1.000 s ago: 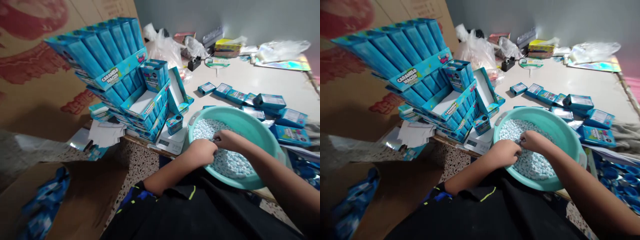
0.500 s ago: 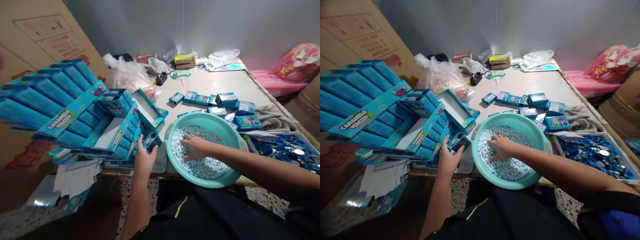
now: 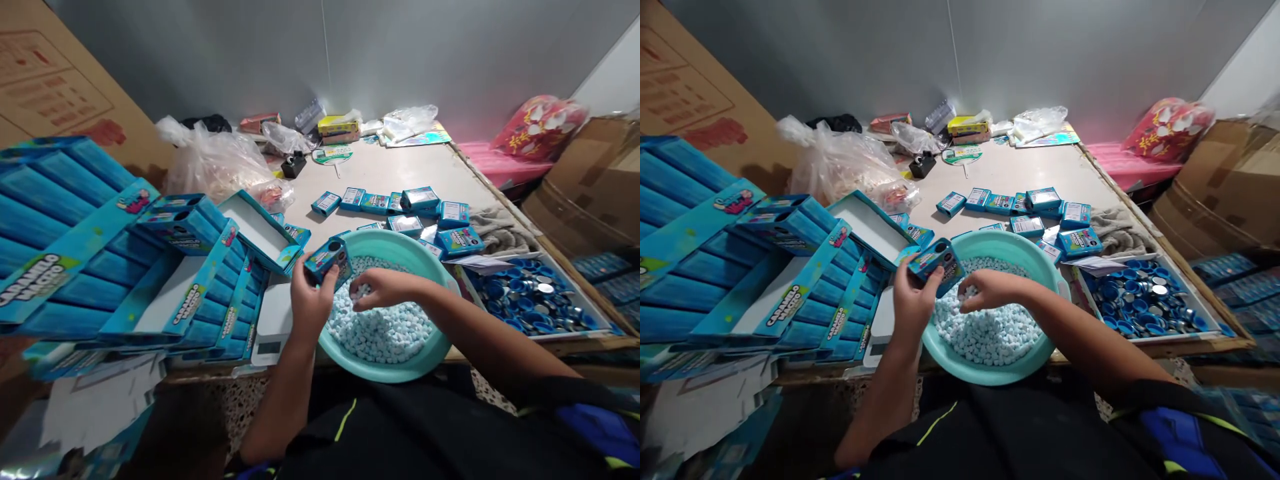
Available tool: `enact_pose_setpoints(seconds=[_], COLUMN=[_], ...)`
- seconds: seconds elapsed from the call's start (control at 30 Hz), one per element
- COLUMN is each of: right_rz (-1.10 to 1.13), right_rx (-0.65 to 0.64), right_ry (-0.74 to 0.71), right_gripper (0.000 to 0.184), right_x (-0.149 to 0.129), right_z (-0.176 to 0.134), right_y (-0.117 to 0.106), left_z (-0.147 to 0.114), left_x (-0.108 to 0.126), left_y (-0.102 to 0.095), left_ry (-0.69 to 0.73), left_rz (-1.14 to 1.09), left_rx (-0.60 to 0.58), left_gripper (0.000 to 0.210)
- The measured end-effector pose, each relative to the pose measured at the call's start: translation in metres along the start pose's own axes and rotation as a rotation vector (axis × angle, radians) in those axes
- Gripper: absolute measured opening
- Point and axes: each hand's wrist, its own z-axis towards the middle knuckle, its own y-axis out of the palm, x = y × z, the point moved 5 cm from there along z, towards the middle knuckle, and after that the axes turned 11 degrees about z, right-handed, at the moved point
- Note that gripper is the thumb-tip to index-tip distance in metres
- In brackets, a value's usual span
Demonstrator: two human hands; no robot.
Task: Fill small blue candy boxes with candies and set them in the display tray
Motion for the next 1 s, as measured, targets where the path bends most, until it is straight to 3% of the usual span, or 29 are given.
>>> enact_pose_setpoints(seconds=[0.13, 0.27, 0.37, 0.47, 0.77, 1.0], right_rz=[0.45, 0.835, 0.938, 0.993, 1.05, 0.925], right_rx=[0.105, 0.374, 0.559, 0.628, 0.628, 0.531], right_ry=[-0.036, -0.247, -0.297, -0.299, -0.322, -0.39], right_gripper=[0.02, 0.024, 0.028, 0.029, 0.022, 0.024], right_x=[-0.008, -0.009, -0.005, -0.003, -0.004, -0.008], right_z=[-0.009, -0.005, 0.0, 0.003, -0.002, -0.003], right_y=[-0.025, -0.037, -0.036, -0.033, -0.032, -0.029], left_z=[0.0, -0.007, -0.011, -0.011, -0.009, -0.009], left_x=[-0.016, -0.008, -0.002, -0.003, -0.01, -0.014], left_y=[0.027, 0.034, 0.034, 0.035, 0.037, 0.038], left_ry=[-0.012, 0.078, 0.131, 0.135, 0.098, 0.104], left_rz=[0.153, 0.16, 0.164, 0.156, 0.144, 0.076], left_rx=[-0.288, -0.559, -0.661, -0.686, -0.685, -0.644], left_gripper=[0.046, 0.042, 0.042, 0.044, 0.049, 0.049])
